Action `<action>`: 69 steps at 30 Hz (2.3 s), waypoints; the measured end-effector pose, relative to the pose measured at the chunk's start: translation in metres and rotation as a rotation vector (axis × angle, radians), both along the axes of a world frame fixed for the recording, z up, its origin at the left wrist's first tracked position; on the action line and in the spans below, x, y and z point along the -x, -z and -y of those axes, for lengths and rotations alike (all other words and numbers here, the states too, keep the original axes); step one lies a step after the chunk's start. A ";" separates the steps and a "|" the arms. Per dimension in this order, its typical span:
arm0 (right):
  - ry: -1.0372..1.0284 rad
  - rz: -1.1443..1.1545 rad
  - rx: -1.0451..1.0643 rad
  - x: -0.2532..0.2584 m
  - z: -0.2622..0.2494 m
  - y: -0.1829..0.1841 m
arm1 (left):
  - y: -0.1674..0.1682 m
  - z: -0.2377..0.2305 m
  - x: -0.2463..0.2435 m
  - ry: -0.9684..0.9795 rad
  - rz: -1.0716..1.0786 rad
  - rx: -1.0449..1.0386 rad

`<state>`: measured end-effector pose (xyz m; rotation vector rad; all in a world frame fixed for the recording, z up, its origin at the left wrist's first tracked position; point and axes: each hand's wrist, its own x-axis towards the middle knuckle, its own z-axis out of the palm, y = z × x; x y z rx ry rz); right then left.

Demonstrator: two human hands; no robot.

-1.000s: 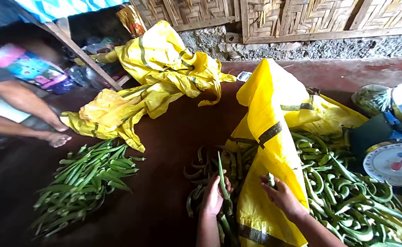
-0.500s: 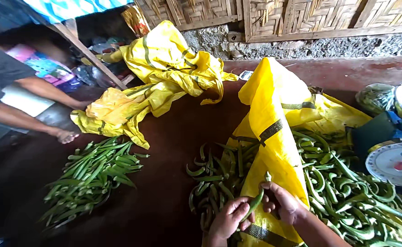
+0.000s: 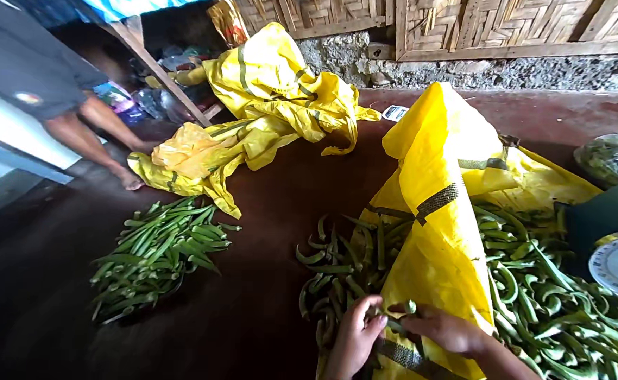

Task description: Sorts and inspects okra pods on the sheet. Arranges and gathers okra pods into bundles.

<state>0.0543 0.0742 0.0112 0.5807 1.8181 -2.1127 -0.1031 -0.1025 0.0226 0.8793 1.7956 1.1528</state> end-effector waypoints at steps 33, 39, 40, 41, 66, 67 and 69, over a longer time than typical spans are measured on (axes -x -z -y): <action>0.767 0.027 0.224 -0.028 -0.018 0.084 | 0.084 -0.107 0.114 -0.235 -0.567 0.856; 0.710 0.088 0.180 -0.029 -0.016 0.083 | 0.066 -0.062 0.088 -0.568 0.047 -0.164; 0.702 0.086 0.173 -0.028 -0.016 0.081 | 0.054 -0.056 0.077 -0.541 0.180 -0.243; 0.707 0.088 0.166 -0.027 -0.015 0.077 | 0.045 -0.050 0.066 -0.486 0.289 -0.295; 0.464 0.040 0.527 -0.010 -0.015 0.027 | 0.011 0.022 0.024 -0.191 0.005 -0.411; 0.436 0.030 0.582 -0.012 -0.014 0.029 | 0.007 0.017 0.021 -0.108 -0.015 -0.319; 0.385 -0.004 0.679 -0.013 -0.007 0.032 | 0.002 -0.005 0.011 0.072 -0.010 -0.124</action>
